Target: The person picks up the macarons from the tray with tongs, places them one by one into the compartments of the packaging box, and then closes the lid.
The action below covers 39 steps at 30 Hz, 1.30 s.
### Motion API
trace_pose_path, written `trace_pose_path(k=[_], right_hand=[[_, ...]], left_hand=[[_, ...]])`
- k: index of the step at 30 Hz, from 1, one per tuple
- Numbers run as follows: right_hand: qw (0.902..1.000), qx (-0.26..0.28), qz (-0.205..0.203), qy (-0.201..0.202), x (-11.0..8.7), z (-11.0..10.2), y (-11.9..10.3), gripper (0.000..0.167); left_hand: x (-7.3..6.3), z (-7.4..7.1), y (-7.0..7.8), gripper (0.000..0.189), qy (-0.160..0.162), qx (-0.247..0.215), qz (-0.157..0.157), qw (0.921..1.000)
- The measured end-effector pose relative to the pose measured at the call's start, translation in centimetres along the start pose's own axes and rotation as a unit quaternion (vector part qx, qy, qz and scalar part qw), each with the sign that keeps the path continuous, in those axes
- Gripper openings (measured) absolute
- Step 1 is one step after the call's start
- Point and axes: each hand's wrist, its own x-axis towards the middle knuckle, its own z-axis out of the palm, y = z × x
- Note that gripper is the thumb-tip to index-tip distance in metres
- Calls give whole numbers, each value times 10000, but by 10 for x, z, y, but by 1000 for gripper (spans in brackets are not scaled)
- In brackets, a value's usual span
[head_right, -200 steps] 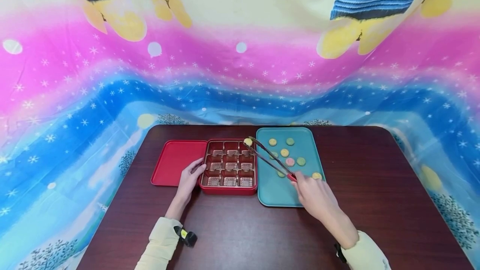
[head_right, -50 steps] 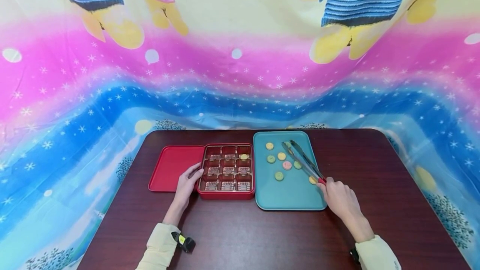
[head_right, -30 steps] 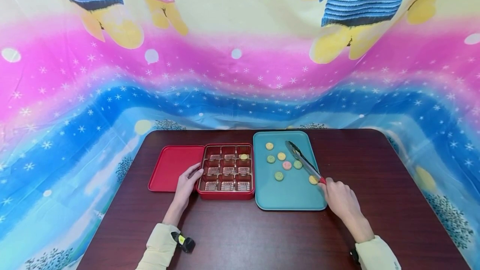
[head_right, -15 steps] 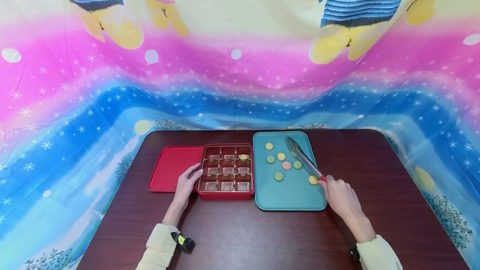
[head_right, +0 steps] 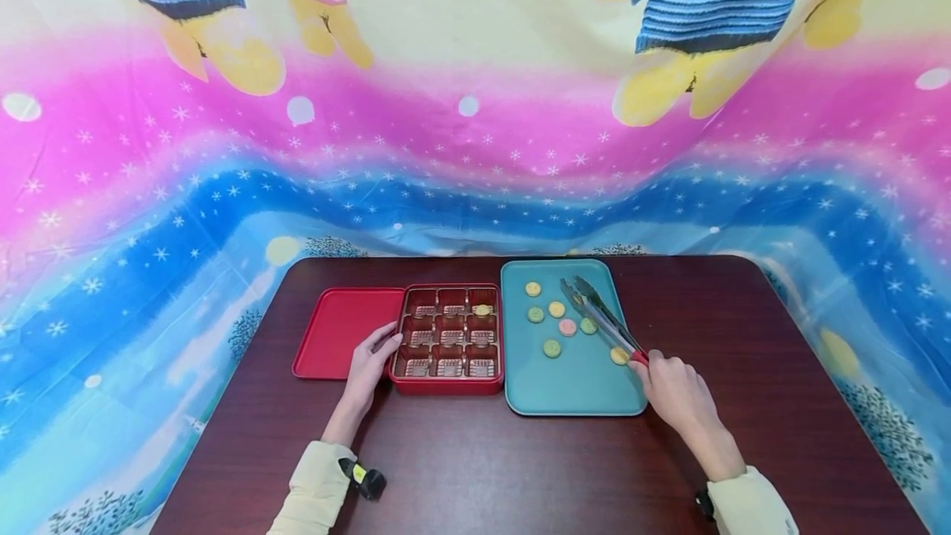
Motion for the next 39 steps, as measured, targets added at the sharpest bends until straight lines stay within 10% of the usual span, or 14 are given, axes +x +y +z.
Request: trace_pose_path(k=[11, 39], right_hand=[[9993, -216, -143, 259, -11, -9, 0, 35], [9975, -359, -397, 452, -13, -20, -13, 32]], left_hand=[[21, -4, -36, 47, 88, -21, -76, 9999], [20, -3, -35, 46, 137, 10, 11, 9999]])
